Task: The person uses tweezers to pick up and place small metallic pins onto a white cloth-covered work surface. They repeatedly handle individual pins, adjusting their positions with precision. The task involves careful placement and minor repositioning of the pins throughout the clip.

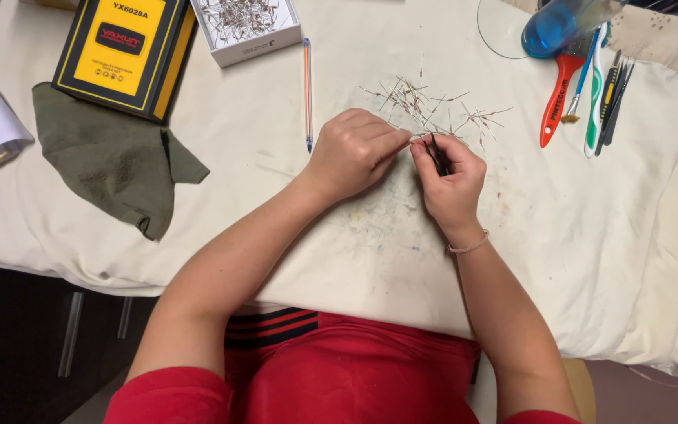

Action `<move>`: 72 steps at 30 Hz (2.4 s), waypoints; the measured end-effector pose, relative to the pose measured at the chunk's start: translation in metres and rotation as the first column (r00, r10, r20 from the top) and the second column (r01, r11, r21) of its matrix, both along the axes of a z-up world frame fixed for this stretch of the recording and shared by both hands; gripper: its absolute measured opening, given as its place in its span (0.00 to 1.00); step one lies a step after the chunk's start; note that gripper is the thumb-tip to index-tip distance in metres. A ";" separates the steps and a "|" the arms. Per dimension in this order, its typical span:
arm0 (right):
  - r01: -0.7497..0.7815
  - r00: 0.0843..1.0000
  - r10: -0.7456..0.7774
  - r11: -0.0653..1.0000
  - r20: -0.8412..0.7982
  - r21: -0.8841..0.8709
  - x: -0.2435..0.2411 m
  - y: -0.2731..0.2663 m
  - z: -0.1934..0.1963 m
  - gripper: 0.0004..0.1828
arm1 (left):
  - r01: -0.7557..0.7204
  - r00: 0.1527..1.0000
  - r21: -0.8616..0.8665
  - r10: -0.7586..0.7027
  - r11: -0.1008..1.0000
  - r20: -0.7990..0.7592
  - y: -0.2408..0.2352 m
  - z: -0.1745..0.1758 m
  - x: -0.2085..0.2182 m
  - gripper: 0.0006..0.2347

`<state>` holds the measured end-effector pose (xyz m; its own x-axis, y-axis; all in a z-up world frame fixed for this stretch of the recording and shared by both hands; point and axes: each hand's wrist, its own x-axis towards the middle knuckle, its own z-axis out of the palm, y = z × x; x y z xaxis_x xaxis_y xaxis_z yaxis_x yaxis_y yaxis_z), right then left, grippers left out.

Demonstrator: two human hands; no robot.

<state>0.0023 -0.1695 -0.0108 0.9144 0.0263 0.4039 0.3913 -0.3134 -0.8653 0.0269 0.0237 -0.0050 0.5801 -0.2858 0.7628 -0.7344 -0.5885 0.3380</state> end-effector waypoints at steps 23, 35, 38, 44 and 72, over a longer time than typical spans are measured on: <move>-0.030 0.999 0.033 0.994 -0.028 0.107 -0.005 0.007 0.006 0.01 | -0.183 0.732 -0.574 -0.279 0.799 -0.621 -0.025 0.001 -0.019 0.04; 0.066 0.910 0.186 0.816 -0.370 0.574 0.005 0.003 -0.005 0.07 | -0.191 0.649 -0.655 -0.407 0.731 -0.643 -0.021 0.002 -0.009 0.06; 0.072 0.905 0.188 0.816 -0.381 0.573 0.004 0.005 -0.003 0.07 | -0.185 0.661 -0.631 -0.379 0.754 -0.647 -0.023 -0.002 -0.008 0.04; 0.048 0.906 0.174 0.863 -0.385 0.502 0.003 0.006 0.001 0.09 | -0.212 0.780 -0.598 -0.235 0.773 -0.580 -0.003 -0.003 0.012 0.02; 0.757 0.643 -0.741 0.576 0.194 -0.310 0.077 -0.224 -0.008 0.31 | -0.103 0.900 0.416 0.263 0.903 -0.348 0.002 0.024 0.000 0.36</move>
<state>0.0794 -0.3935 -0.0186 0.6557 -0.5224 0.5451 -0.0875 -0.7697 -0.6324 0.0270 0.0260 0.0194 0.8749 -0.3636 0.3198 -0.4566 -0.8394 0.2950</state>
